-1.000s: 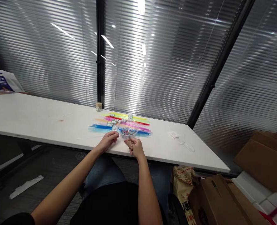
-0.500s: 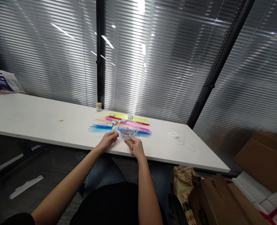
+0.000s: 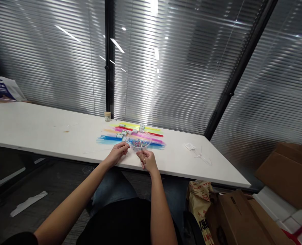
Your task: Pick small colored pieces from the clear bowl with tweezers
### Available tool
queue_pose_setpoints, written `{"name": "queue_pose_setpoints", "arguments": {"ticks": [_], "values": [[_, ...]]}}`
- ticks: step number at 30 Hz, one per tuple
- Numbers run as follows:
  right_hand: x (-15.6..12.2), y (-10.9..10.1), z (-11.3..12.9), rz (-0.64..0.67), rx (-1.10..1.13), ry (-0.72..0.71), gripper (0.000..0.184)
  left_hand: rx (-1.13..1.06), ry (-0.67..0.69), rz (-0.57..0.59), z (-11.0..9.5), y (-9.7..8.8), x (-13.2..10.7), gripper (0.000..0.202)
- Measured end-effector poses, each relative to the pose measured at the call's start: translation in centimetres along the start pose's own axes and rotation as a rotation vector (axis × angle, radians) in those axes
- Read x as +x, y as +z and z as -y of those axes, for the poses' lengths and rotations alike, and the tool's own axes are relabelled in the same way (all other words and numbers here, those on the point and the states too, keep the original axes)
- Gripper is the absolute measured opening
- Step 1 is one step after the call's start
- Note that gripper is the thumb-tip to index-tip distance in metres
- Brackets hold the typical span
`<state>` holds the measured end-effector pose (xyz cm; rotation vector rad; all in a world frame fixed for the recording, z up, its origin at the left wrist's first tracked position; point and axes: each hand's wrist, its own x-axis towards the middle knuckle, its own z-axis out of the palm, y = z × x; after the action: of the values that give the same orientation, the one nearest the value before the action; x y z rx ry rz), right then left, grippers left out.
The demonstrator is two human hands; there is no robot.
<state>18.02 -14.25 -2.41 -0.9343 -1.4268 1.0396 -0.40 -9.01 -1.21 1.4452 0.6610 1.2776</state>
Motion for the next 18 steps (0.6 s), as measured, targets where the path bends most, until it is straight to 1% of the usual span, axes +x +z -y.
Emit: {"name": "queue_pose_setpoints", "arguments": {"ticks": [10,18], "values": [[-0.13,0.06,0.36,0.02,0.021,0.037,0.045,-0.01,0.001,0.005,0.4,-0.19,0.23,0.028],[-0.17,0.04,0.65,0.043,0.047,0.035,0.044,-0.04,-0.011,-0.002,0.19,-0.01,0.13,0.028]]}}
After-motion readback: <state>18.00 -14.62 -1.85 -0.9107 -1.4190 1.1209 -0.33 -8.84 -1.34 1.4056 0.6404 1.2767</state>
